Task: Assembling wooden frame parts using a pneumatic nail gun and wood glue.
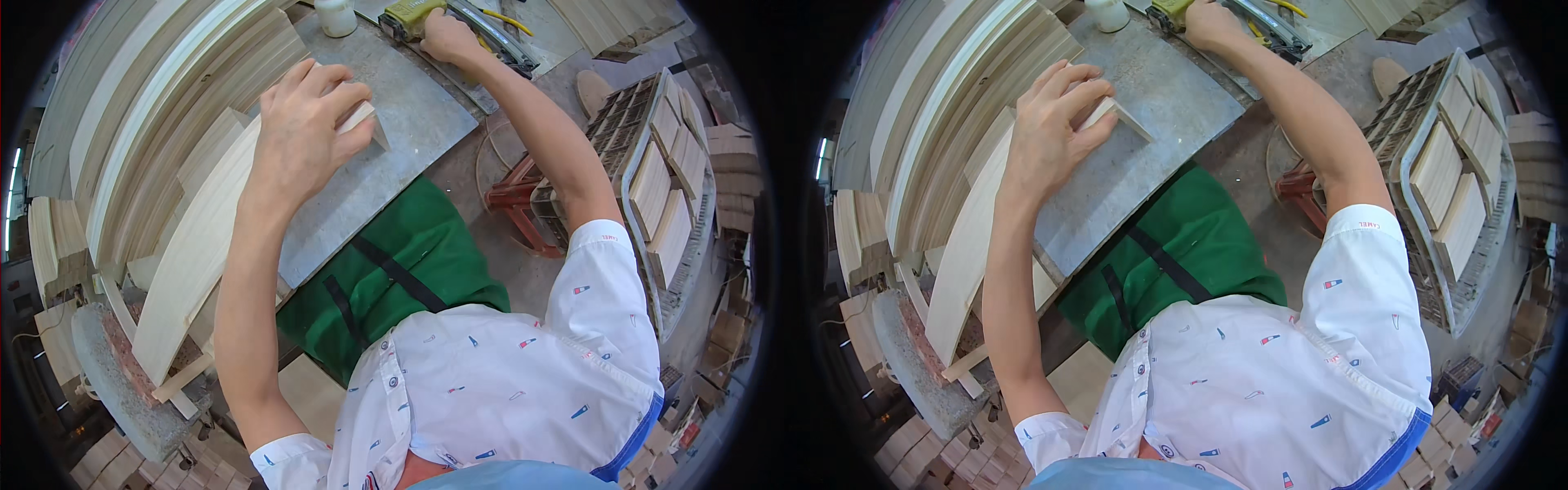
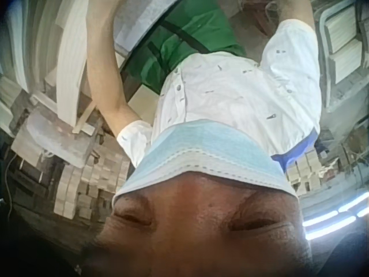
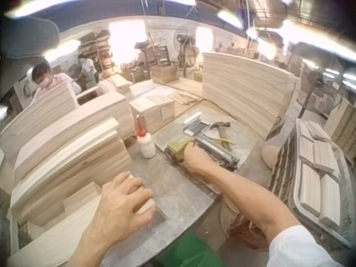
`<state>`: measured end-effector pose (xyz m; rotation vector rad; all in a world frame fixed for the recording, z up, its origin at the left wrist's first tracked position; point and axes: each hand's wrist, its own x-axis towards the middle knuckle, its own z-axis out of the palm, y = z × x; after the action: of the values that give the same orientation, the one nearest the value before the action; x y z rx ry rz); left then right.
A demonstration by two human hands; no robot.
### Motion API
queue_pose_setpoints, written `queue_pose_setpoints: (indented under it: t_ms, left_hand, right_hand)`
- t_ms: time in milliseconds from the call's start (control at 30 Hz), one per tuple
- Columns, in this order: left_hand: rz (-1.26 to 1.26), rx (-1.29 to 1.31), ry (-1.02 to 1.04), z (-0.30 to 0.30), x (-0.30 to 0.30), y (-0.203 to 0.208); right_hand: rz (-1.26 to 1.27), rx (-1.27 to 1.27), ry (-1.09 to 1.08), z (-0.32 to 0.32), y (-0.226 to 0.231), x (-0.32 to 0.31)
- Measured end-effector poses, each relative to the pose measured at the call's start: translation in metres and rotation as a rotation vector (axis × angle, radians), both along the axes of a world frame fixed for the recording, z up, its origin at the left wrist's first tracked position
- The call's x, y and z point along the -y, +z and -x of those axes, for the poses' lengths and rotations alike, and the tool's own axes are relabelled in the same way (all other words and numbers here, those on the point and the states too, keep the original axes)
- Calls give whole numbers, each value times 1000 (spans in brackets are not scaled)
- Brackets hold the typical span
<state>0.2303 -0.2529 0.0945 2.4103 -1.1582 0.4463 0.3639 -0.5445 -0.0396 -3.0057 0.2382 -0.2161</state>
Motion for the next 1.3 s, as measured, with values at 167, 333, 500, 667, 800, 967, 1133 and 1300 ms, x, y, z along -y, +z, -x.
queue_pose_setpoints:
  t_ms: [167, 333, 500, 667, 800, 967, 1133, 1300]
  left_hand:
    - [20, -15, 8, -2, -6, -8]
    - [70, 14, -7, -3, -4, -7]
    - [-5, 17, 22, 1, -8, -3]
    - [47, -32, 18, -5, -11, -13]
    - [38, 18, 29, -3, -8, -12]
    - [-22, -72, 62, -2, -6, -8]
    - [-9, -33, 38, -3, -3, -7]
    - [-19, -43, 61, 0, -10, -10]
  right_hand:
    - [-116, -110, 187, 3, 80, 0]
    - [-570, -32, 201, 107, 239, -22]
    - [-587, -115, 181, 187, 302, -70]
    - [-619, -360, 149, 210, 308, -95]
    - [-639, -503, 129, 207, 307, -102]
    - [-677, -564, 176, 201, 304, -106]
    - [-555, -557, 141, 200, 302, -104]
    - [-956, -296, 1291, 170, 255, -68]
